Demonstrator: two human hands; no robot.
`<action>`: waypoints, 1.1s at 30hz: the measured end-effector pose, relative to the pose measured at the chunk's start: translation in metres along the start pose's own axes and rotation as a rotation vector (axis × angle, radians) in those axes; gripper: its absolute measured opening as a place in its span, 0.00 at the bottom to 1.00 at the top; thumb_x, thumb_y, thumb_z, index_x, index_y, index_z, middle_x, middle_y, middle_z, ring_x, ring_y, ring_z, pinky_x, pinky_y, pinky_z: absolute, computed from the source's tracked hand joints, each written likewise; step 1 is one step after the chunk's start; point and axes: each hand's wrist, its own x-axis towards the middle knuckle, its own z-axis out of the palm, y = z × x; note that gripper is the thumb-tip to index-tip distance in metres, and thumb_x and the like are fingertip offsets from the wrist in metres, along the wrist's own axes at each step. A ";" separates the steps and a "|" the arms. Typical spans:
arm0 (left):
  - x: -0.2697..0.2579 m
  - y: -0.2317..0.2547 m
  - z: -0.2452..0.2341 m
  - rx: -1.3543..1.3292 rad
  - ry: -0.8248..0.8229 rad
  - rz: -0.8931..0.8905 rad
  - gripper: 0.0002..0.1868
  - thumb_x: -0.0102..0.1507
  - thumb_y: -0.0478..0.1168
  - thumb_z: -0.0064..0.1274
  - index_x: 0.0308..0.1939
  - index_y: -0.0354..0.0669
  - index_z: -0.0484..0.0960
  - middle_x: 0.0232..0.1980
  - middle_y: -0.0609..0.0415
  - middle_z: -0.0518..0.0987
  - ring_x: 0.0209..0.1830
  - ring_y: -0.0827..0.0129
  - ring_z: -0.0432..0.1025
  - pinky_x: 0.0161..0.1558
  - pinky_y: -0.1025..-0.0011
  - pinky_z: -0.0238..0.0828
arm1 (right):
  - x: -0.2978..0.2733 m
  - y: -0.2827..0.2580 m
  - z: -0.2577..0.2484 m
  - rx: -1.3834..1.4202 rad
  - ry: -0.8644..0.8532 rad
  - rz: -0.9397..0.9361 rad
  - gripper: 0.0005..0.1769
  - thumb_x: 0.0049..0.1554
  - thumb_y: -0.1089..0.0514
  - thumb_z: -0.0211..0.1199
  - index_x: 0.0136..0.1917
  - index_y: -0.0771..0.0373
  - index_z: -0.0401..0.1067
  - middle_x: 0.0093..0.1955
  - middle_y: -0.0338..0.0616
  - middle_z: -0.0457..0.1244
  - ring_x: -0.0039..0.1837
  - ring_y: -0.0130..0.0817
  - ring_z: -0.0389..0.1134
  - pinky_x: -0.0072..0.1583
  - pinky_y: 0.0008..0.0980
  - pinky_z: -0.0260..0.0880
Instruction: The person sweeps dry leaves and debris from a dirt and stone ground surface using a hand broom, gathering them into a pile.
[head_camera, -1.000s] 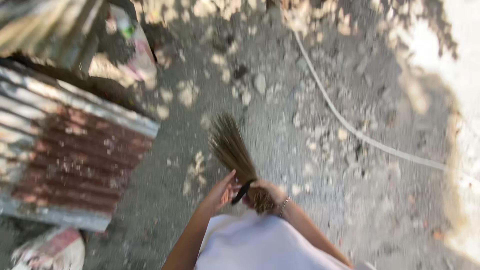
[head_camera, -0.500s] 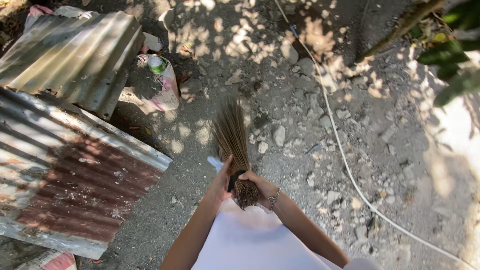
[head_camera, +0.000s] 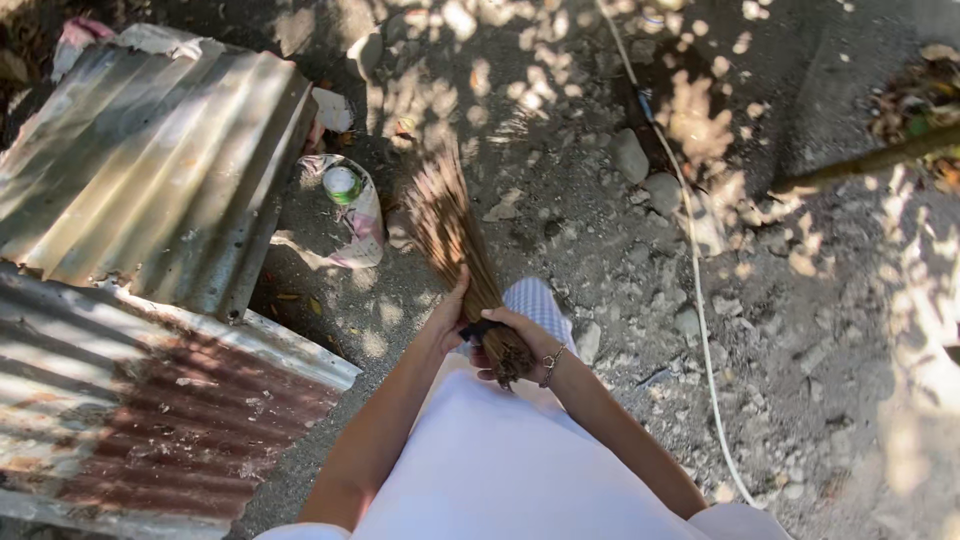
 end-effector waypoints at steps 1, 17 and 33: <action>0.014 0.011 0.002 0.060 0.090 -0.046 0.44 0.56 0.74 0.49 0.56 0.40 0.78 0.50 0.46 0.84 0.46 0.62 0.80 0.48 0.63 0.79 | 0.007 -0.021 -0.003 -0.031 -0.001 0.016 0.31 0.55 0.35 0.64 0.53 0.66 0.73 0.46 0.50 0.70 0.47 0.44 0.74 0.50 0.48 0.79; 0.316 0.171 -0.026 0.052 0.478 -0.117 0.49 0.58 0.72 0.49 0.66 0.31 0.72 0.57 0.42 0.81 0.52 0.55 0.77 0.52 0.56 0.77 | 0.252 -0.335 -0.093 -0.128 0.044 0.291 0.24 0.53 0.49 0.71 0.56 0.67 0.74 0.38 0.51 0.67 0.36 0.39 0.71 0.39 0.37 0.74; 0.297 0.193 -0.109 0.117 0.777 0.004 0.20 0.72 0.49 0.39 0.60 0.42 0.75 0.51 0.50 0.83 0.43 0.66 0.81 0.41 0.66 0.76 | 0.299 -0.493 -0.113 -0.802 0.450 0.422 0.19 0.51 0.45 0.67 0.37 0.66 0.78 0.31 0.49 0.69 0.30 0.35 0.69 0.34 0.33 0.66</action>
